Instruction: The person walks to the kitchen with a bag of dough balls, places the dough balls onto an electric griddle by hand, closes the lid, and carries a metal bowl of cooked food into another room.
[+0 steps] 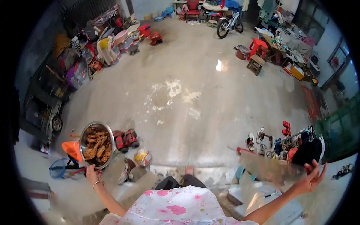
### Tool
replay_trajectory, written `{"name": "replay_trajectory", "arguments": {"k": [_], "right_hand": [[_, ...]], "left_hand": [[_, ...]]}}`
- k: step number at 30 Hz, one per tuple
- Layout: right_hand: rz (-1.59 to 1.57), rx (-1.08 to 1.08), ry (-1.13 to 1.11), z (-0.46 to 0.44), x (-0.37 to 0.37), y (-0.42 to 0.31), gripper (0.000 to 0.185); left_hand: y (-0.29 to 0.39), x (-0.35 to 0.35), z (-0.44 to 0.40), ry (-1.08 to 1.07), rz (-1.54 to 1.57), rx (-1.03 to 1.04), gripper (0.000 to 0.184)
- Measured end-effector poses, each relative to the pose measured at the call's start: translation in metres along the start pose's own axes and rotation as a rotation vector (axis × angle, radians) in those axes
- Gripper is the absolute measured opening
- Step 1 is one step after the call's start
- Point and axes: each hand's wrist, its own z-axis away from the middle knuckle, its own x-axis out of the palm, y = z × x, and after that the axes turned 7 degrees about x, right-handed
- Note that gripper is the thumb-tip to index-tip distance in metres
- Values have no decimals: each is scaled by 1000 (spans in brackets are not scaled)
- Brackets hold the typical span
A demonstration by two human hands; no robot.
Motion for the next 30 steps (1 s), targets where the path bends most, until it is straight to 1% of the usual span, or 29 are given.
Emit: {"name": "replay_trajectory", "arguments": {"k": [1, 2, 4, 5, 7, 8, 9, 11, 12, 13, 15, 17, 19, 20, 22, 23, 25, 26, 27, 28, 29, 30], "right_hand": [[21, -18, 75, 4, 5, 13, 30], [23, -18, 103, 8, 3, 35, 30], [311, -217, 234, 19, -2, 68, 28], [336, -220, 249, 22, -3, 76, 28], [254, -57, 265, 29, -1, 84, 27], [247, 14, 277, 30, 2, 92, 26], [255, 5, 321, 31, 10, 100, 26], [232, 158, 330, 31, 21, 119, 25], [188, 208, 325, 33, 30, 128, 23], [203, 195, 382, 34, 45, 142, 23], [254, 283, 266, 36, 72, 179, 22], [332, 402, 218, 40, 105, 214, 19], [554, 390, 90, 50, 91, 304, 16], [526, 452, 58, 48, 104, 310, 15], [585, 492, 77, 72, 91, 346, 14], [671, 447, 130, 81, 81, 377, 14], [542, 772, 316, 81, 108, 358, 12], [539, 773, 326, 80, 110, 371, 12], [497, 848, 446, 81, 109, 387, 12], [446, 922, 563, 76, 113, 409, 12], [429, 924, 565, 63, 128, 437, 12], [296, 948, 573, 51, 144, 469, 12]], "left_hand": [[-11, 18, -5, -4, 9, 34, 12], [-26, 39, -8, 19, 11, 45, 13], [-46, 91, -20, 30, 43, 49, 13], [-57, 116, -25, 2, 35, 43, 13], [-72, 171, -30, 52, 60, -76, 12], [-84, 196, -38, 9, 53, -115, 13], [-94, 229, -47, 5, 49, -126, 13], [-119, 293, -63, -104, 10, -106, 12], [-122, 333, -62, -125, 33, -127, 12], [-124, 378, -59, -147, 50, -149, 12], [-137, 464, -56, -243, 43, -164, 14], [-140, 546, -42, -366, -24, -217, 13], [-149, 635, -3, -382, 17, -248, 13], [-158, 676, 14, -448, 58, -268, 13], [-159, 738, 41, -563, 67, -280, 13], [-156, 776, 57, -615, 53, -287, 13], [-150, 839, 77, -731, 72, -327, 12], [-151, 866, 89, -750, 91, -319, 12], [-147, 892, 99, -831, 95, -322, 11], [-146, 919, 108, -845, 90, -322, 11], [-145, 944, 118, -856, 88, -323, 10], [-146, 967, 125, -856, 98, -313, 10]]}}
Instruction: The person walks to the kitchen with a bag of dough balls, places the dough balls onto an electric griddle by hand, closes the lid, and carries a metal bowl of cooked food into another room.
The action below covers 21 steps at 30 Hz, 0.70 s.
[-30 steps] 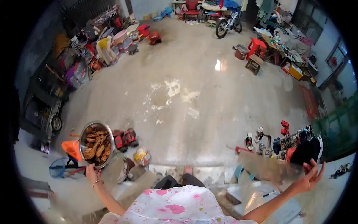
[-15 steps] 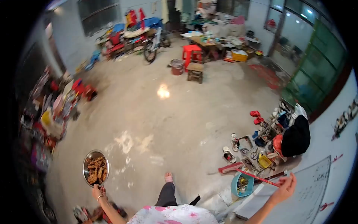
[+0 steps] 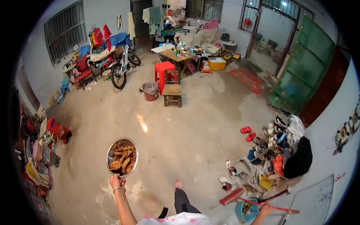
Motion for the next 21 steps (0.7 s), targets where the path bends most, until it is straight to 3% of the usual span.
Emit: {"name": "replay_trajectory", "arguments": {"k": [2, 3, 4, 5, 6, 7, 8, 9, 10, 12, 13, 15, 17, 18, 20, 21], "right_hand": [[-163, 108, 2, -6, 83, -3, 15], [-188, 191, -168, -17, 132, 0, 15], [-596, 297, -747, -28, 178, 10, 18], [-256, 245, -477, 0, 250, -10, 16], [-261, 278, -657, 7, 312, -8, 15], [-148, 91, -698, 49, 371, -27, 12], [-11, 73, -771, 98, 419, -76, 16], [129, -198, -911, 110, 467, -75, 19], [461, -705, -883, 148, 490, -126, 19], [372, -973, -1106, 160, 549, -156, 18], [376, -971, -1098, 149, 570, -159, 18], [417, -438, -1284, 129, 615, -170, 17], [455, -512, -1122, 69, 652, -139, 17], [458, -385, -1046, 38, 656, -125, 16], [665, -378, -940, -57, 634, -48, 25], [730, 12, -861, -94, 603, -19, 24]], "left_hand": [[1, 27, -18, -3, -64, -13, 11], [4, 46, -31, -9, -65, 11, 11], [9, 59, -43, 21, -85, -8, 11], [13, 70, -55, 50, -116, -36, 12], [14, 83, -71, 65, -129, -21, 11], [18, 98, -82, 94, -167, 1, 11], [22, 113, -95, 79, -195, 7, 11], [24, 126, -108, 66, -218, 14, 11], [21, 144, -120, 111, -199, 32, 11], [16, 186, -143, 190, -207, 38, 11], [10, 209, -153, 183, -210, 34, 11], [-2, 256, -176, 213, -208, 31, 10], [-25, 309, -209, 205, -130, 49, 12], [-34, 337, -219, 212, -145, 45, 13], [-66, 392, -245, 137, -149, 19, 15], [-76, 422, -255, 65, -113, -47, 14]]}}
